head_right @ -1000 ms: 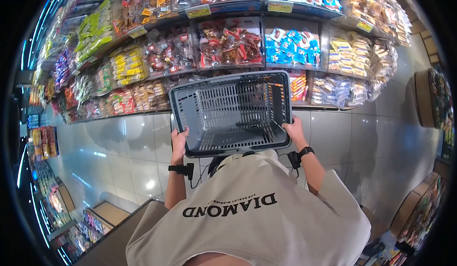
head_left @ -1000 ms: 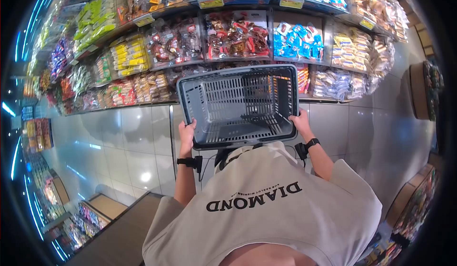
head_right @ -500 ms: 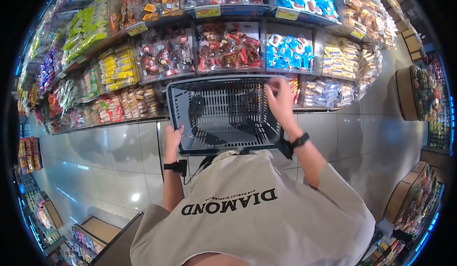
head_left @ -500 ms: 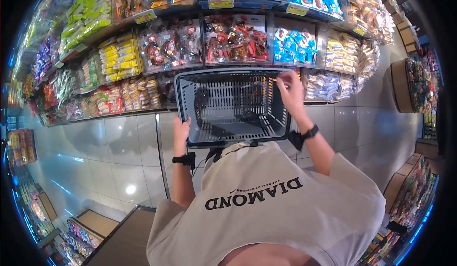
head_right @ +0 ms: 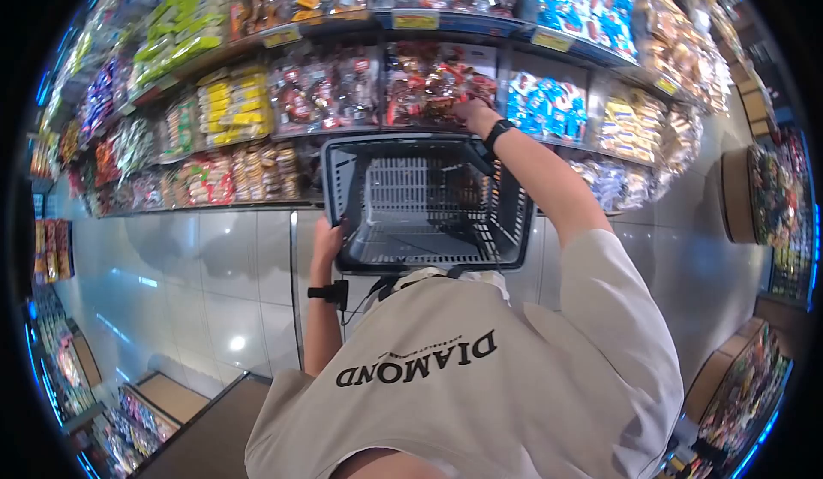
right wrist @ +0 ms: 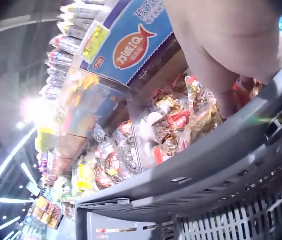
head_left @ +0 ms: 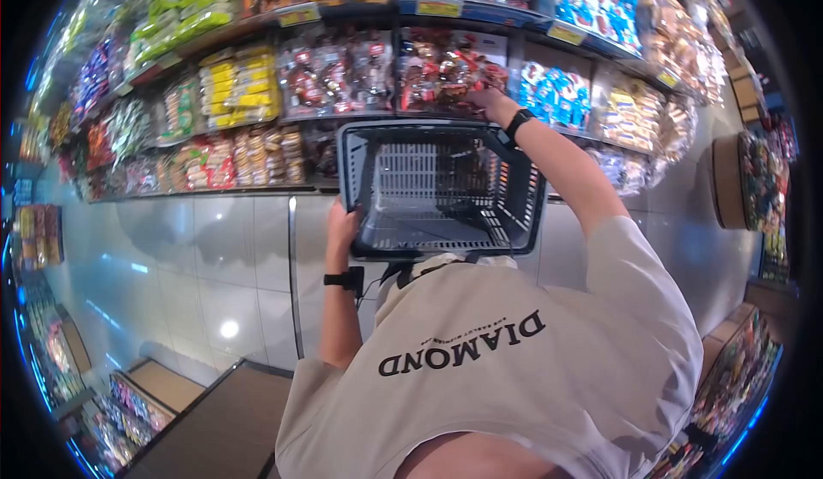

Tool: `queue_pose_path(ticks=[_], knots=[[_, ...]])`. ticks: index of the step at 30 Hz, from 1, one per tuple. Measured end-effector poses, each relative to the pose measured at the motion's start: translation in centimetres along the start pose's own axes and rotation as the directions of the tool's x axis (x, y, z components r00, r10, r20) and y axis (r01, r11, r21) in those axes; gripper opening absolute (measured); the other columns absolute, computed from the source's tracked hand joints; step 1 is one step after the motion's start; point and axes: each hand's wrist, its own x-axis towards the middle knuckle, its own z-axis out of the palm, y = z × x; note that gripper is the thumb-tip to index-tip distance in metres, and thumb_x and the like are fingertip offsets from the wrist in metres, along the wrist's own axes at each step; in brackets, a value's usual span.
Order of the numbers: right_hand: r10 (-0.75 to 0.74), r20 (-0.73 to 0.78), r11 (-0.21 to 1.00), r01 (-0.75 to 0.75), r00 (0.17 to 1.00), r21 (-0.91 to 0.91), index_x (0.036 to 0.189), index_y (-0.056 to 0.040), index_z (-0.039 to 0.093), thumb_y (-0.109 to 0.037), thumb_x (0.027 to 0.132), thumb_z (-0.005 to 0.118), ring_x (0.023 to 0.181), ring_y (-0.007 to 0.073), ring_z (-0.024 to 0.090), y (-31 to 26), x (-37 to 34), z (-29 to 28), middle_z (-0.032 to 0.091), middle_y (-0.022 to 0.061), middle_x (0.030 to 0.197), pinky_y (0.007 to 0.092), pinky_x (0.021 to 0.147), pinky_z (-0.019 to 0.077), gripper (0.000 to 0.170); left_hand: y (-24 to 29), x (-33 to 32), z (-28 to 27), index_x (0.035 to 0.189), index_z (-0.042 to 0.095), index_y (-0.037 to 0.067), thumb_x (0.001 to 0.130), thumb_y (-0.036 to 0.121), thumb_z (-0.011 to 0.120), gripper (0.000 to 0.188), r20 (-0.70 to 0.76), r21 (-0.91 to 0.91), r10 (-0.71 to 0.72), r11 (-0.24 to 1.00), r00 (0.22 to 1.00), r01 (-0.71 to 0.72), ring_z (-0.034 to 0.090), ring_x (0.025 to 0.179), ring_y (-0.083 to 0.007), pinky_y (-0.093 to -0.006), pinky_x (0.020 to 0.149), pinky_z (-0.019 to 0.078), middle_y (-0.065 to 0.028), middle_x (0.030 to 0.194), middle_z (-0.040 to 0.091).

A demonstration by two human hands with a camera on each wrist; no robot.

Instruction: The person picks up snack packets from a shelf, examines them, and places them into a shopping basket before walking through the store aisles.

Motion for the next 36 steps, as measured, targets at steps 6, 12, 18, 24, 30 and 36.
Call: queue_pose_path(ticks=[6, 12, 18, 24, 30, 36], knots=[[-0.002, -0.166, 0.933, 0.061, 0.986, 0.355, 0.110, -0.0011, 0.062, -0.006, 0.094, 0.060, 0.078, 0.0150, 0.064, -12.6, -10.5, -0.1, 0.067, 0.0062, 0.095, 0.0317, 0.066, 0.0554, 0.017, -0.6, 0.0, 0.0, 0.118, 0.063, 0.002, 0.084, 0.012, 0.069, 0.036, 0.073, -0.080, -0.114, 0.990, 0.991, 0.120, 0.069, 0.096, -0.0367, -0.0418, 0.084, 0.0516, -0.0212, 0.101, 0.072], [-0.043, 0.256, 0.856, -0.096, 0.966, 0.507, 0.119, -0.0001, 0.054, -0.009, 0.099, 0.057, 0.086, 0.0206, 0.071, -16.5, -22.8, 3.0, 0.066, 0.0109, 0.107, 0.0318, 0.070, 0.0610, 0.022, 0.3, -0.2, 0.0, 0.115, 0.063, 0.001, 0.086, 0.007, 0.067, 0.030, 0.048, -0.022, -0.133, 0.991, 0.990, 0.134, 0.067, 0.068, -0.0255, -0.0382, 0.065, 0.0521, -0.0151, 0.086, 0.070], [0.238, 0.383, 0.818, -0.397, 0.893, 0.416, 0.119, 0.0019, 0.054, -0.010, 0.094, 0.064, 0.091, 0.0281, 0.070, -3.8, -22.1, 13.2, 0.066, 0.0177, 0.108, 0.0381, 0.076, 0.0608, 0.030, 0.6, -0.4, 0.5, 0.117, 0.060, 0.000, 0.089, 0.003, 0.065, 0.028, 0.073, -0.173, -0.272, 0.944, 0.959, 0.281, 0.060, 0.056, -0.0180, -0.0327, 0.049, 0.0477, -0.0089, 0.081, 0.067], [-0.381, -0.082, 0.830, 0.302, 0.921, -0.468, 0.114, 0.0018, 0.054, -0.025, 0.074, 0.078, 0.102, 0.0376, 0.062, -13.7, -18.0, 4.8, 0.063, 0.0230, 0.105, 0.0462, 0.089, 0.0491, 0.054, -1.7, 0.0, 0.8, 0.117, 0.060, -0.001, 0.087, 0.005, 0.066, 0.031, 0.020, -0.148, -0.100, 0.984, 0.995, 0.102, 0.066, 0.071, -0.0269, -0.0382, 0.064, 0.0508, -0.0141, 0.089, 0.069], [-0.196, -0.038, 0.363, 0.036, 0.980, -0.931, 0.131, 0.0109, 0.049, -0.060, 0.055, 0.088, 0.127, 0.0411, 0.045, -12.2, -4.4, -5.2, 0.048, 0.0242, 0.133, 0.0454, 0.108, 0.0391, 0.111, -0.4, -0.5, 0.2, 0.110, 0.063, 0.000, 0.083, 0.010, 0.068, 0.030, 0.008, 0.044, -0.097, 0.994, 0.995, 0.097, 0.068, 0.081, -0.0333, -0.0425, 0.076, 0.0517, -0.0174, 0.087, 0.070], [0.048, -0.023, 0.420, -0.041, 0.999, -0.907, 0.145, 0.0049, 0.033, -0.056, 0.051, 0.091, 0.137, 0.0434, 0.038, -6.9, 2.0, -5.7, 0.038, 0.0232, 0.147, 0.0519, 0.110, 0.0385, 0.126, 1.9, -1.1, 0.0, 0.106, 0.063, 0.001, 0.083, 0.008, 0.067, 0.025, 0.009, -0.094, -0.255, 0.962, 0.967, 0.255, 0.062, 0.058, -0.0229, -0.0374, 0.057, 0.0480, -0.0102, 0.070, 0.063]])
